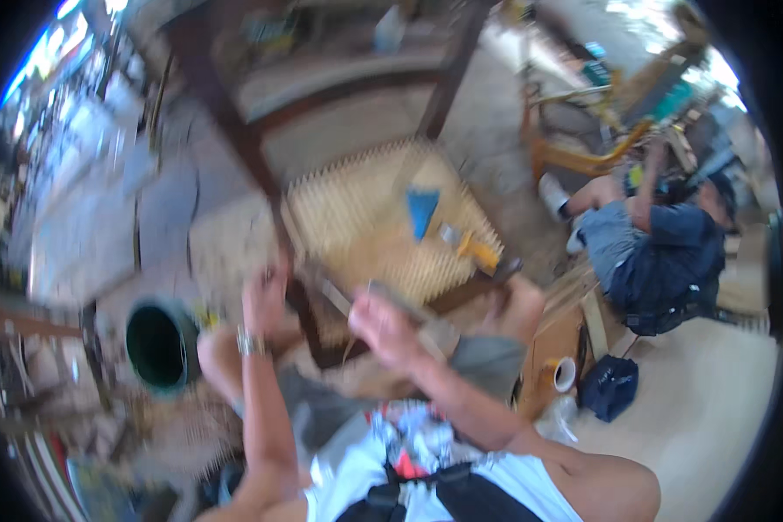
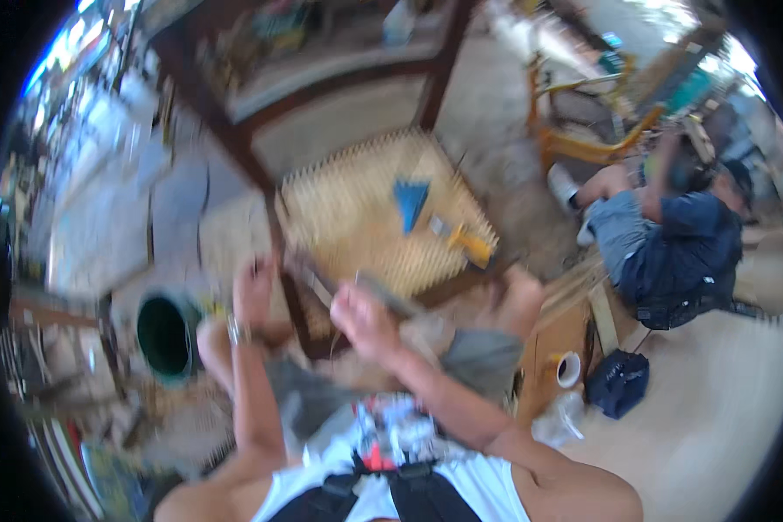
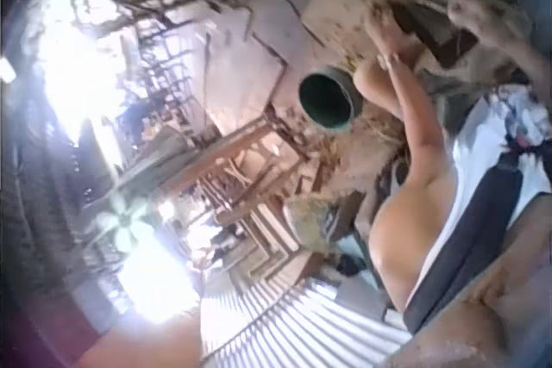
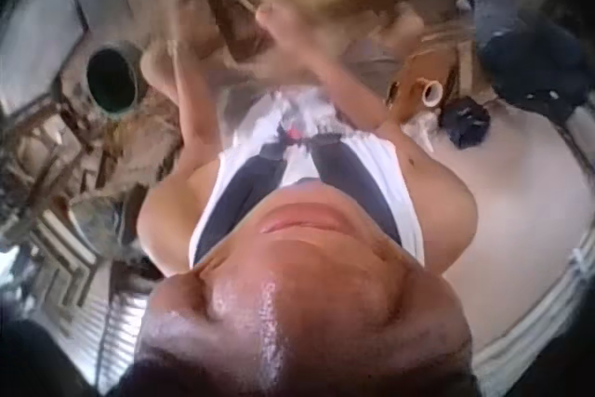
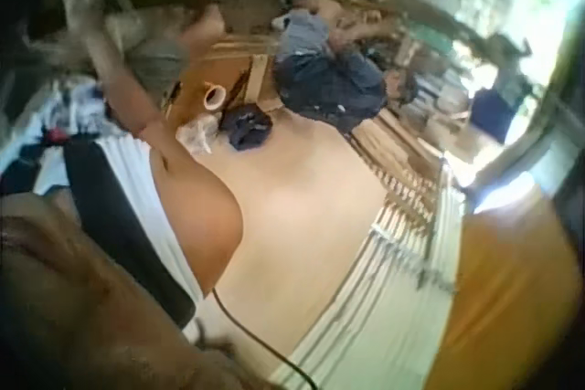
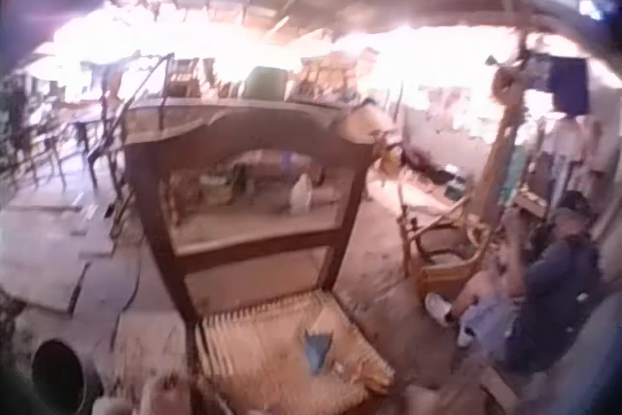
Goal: The person is weaving a chair seat using long strips of bamboo or rattan material, using small tools to guide and tighten the weave.
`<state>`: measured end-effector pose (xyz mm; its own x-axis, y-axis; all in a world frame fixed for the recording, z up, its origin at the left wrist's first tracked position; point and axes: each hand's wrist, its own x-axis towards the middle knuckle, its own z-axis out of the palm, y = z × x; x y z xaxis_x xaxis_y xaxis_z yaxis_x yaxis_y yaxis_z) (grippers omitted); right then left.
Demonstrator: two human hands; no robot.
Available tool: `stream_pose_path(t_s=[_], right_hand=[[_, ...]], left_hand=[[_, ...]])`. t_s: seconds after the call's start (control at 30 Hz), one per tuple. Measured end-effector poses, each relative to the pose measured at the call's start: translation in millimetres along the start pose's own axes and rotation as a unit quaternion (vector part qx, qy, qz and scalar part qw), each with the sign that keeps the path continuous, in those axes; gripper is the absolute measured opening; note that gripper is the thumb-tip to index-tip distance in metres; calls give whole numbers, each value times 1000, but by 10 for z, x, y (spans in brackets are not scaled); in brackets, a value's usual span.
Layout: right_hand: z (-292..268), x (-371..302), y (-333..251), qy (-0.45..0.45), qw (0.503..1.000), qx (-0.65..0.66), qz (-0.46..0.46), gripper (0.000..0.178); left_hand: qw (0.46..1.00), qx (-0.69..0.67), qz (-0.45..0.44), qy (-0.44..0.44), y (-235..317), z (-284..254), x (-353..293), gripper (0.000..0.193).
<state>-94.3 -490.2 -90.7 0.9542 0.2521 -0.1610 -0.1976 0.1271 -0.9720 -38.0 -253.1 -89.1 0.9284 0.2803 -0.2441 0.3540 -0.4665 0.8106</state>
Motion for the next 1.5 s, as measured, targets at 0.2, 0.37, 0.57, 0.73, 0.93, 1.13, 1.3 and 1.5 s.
stream_pose_path(t_s=[0.2,0.37,0.57,0.73,0.93,1.13,1.3,1.5], right_hand=[[-26,-51,-565,44,960,-267,-75,5],[100,30,-527,63,885,-398,-234,2],[115,-14,-479,53,846,-452,-276,6],[188,-19,-478,47,832,-487,-262,8],[220,27,-546,43,841,-486,-233,8],[240,119,-666,52,848,-470,-239,7],[140,103,-372,26,827,-530,-183,6],[118,-66,-200,74,928,-364,-18,12]], left_hand=[[961,-244,129,-16,411,-253,334,21],[958,-258,62,-108,145,-180,612,23],[952,-280,50,-117,15,-36,590,23],[979,-149,112,-80,-181,3,674,30],[997,-1,48,-61,-87,-282,355,56],[974,-170,41,-145,-206,-303,-170,28],[984,-94,66,-137,14,-177,-282,27],[973,97,179,-107,100,-55,-215,36]])
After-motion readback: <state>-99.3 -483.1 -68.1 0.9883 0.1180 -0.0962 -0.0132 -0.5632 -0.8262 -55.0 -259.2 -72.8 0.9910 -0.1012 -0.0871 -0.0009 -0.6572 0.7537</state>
